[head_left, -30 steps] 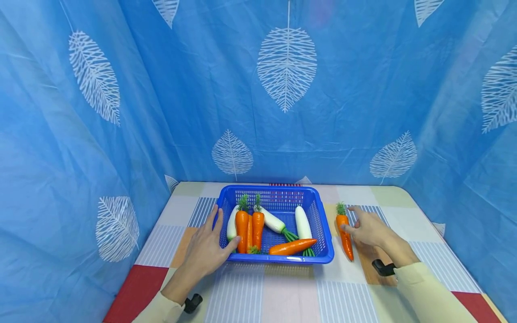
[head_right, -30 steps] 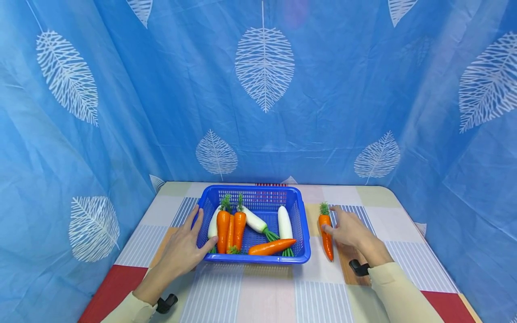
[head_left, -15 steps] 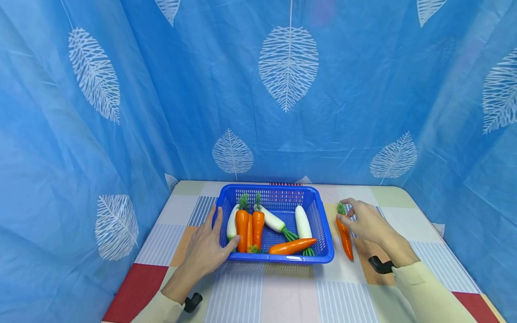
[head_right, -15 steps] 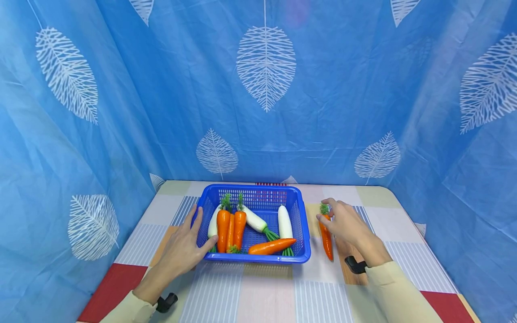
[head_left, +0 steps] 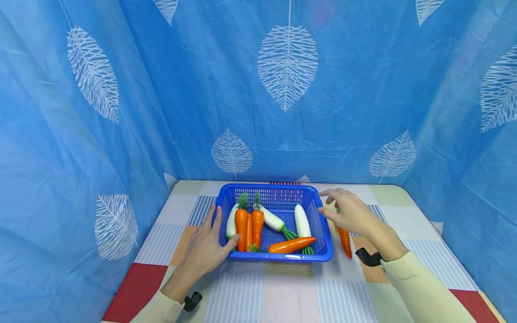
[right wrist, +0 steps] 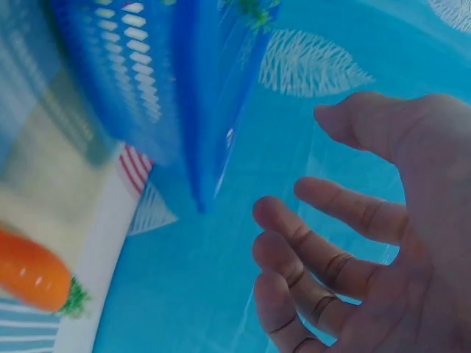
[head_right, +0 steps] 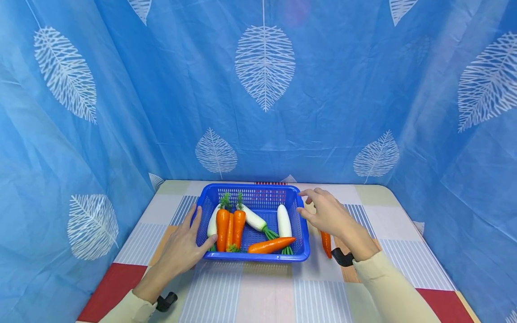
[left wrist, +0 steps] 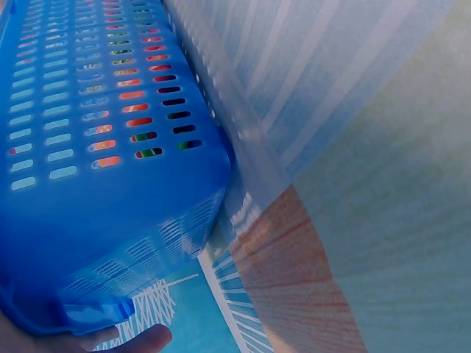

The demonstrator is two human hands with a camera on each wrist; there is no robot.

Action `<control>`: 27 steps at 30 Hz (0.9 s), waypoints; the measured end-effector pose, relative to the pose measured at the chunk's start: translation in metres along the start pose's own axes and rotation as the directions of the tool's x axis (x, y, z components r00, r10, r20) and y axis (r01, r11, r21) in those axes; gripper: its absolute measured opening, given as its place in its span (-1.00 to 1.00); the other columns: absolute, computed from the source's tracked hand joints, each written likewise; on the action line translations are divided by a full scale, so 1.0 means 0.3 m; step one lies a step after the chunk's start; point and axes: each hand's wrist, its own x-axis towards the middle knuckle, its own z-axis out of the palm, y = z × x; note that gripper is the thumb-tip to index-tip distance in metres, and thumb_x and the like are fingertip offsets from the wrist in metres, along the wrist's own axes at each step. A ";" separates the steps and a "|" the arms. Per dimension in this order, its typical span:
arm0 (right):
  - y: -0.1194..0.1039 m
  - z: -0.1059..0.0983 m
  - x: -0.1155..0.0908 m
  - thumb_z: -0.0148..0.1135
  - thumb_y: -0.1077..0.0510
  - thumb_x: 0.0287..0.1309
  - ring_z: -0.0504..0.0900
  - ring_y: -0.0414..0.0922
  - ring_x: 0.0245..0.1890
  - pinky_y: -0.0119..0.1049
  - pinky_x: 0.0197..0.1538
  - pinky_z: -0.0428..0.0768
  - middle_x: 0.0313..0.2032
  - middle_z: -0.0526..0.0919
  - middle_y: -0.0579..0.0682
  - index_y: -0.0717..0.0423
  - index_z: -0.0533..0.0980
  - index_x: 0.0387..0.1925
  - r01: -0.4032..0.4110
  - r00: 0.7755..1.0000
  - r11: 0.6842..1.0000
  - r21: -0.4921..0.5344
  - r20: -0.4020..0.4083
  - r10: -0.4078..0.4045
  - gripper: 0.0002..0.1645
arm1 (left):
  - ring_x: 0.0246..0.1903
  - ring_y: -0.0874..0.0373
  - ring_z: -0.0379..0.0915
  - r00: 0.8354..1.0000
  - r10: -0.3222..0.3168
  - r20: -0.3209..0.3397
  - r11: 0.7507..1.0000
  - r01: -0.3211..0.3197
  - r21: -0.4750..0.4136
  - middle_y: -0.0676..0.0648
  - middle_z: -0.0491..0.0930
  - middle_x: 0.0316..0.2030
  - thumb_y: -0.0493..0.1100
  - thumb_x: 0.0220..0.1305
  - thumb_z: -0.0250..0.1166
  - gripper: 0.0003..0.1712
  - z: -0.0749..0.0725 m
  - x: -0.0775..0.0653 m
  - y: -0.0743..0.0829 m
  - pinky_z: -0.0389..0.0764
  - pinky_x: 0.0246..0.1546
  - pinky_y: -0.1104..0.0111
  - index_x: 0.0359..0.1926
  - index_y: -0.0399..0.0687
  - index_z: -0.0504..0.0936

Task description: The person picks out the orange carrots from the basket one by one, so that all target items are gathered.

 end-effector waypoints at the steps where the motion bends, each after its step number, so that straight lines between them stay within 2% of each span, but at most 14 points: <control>1: -0.010 0.001 0.004 0.53 -0.03 0.58 0.82 0.15 0.06 0.15 0.06 0.90 0.12 0.85 0.19 0.13 0.69 0.46 0.011 1.000 1.000 -0.003 0.005 -0.011 -0.41 | 0.71 -0.55 0.32 1.000 0.002 0.002 1.000 -0.002 0.001 -0.32 -0.14 0.93 0.50 0.59 0.27 0.29 0.000 0.000 0.000 0.34 0.66 -0.59 0.93 -0.12 -0.04; 8: -0.078 0.011 0.030 0.56 -0.07 0.56 0.78 0.21 0.22 0.28 0.27 0.86 0.18 0.84 0.15 0.01 0.73 0.43 0.099 0.990 0.994 -0.042 0.101 -0.095 -0.45 | 0.71 -0.55 0.33 1.000 0.000 0.010 1.000 0.000 0.001 -0.31 -0.15 0.93 0.50 0.59 0.26 0.29 0.002 0.000 0.000 0.35 0.66 -0.59 0.93 -0.11 -0.06; 12: -0.114 0.022 0.057 0.55 -0.06 0.56 0.80 0.17 0.20 0.22 0.30 0.86 0.14 0.86 0.10 0.01 0.74 0.41 0.161 0.967 0.986 -0.044 0.208 -0.148 -0.47 | 0.71 -0.55 0.32 1.000 0.000 0.007 1.000 0.000 0.007 -0.31 -0.15 0.93 0.49 0.59 0.27 0.29 0.002 -0.001 0.000 0.35 0.67 -0.57 0.93 -0.12 -0.07; 16: -0.143 0.041 0.082 0.53 -0.07 0.58 0.80 0.15 0.26 0.20 0.36 0.84 0.21 0.86 0.11 0.01 0.75 0.42 0.206 0.926 0.978 -0.010 0.326 -0.192 -0.47 | 0.71 -0.55 0.32 1.000 0.000 0.004 1.000 0.000 0.012 -0.32 -0.15 0.93 0.48 0.60 0.27 0.29 0.002 -0.003 0.002 0.36 0.67 -0.57 0.93 -0.12 -0.06; 21: -0.168 0.072 0.111 0.51 -0.07 0.60 0.76 0.19 0.34 0.24 0.46 0.78 0.35 0.82 0.08 0.02 0.71 0.47 0.217 0.863 0.972 0.090 0.448 -0.235 -0.44 | 0.69 -0.56 0.34 1.000 -0.002 -0.002 1.000 0.002 0.023 -0.33 -0.12 0.93 0.48 0.60 0.27 0.28 -0.002 -0.005 0.005 0.37 0.65 -0.57 0.93 -0.12 -0.04; 24: -0.186 0.093 0.127 0.50 -0.07 0.60 0.76 0.19 0.34 0.23 0.46 0.77 0.39 0.81 0.10 0.08 0.69 0.49 0.248 0.823 0.959 0.136 0.492 -0.283 -0.40 | 0.69 -0.56 0.35 1.000 -0.006 -0.003 1.000 0.006 0.022 -0.33 -0.11 0.93 0.47 0.60 0.28 0.27 -0.001 -0.009 0.009 0.38 0.65 -0.57 0.93 -0.12 -0.03; 27: -0.204 0.113 0.142 0.51 -0.07 0.60 0.78 0.18 0.33 0.23 0.48 0.75 0.37 0.83 0.11 0.08 0.69 0.48 0.273 0.794 0.950 0.151 0.522 -0.312 -0.41 | 0.70 -0.55 0.34 1.000 -0.009 -0.002 1.000 0.009 0.020 -0.33 -0.11 0.93 0.48 0.59 0.29 0.27 -0.001 -0.013 0.011 0.38 0.66 -0.57 0.93 -0.13 -0.02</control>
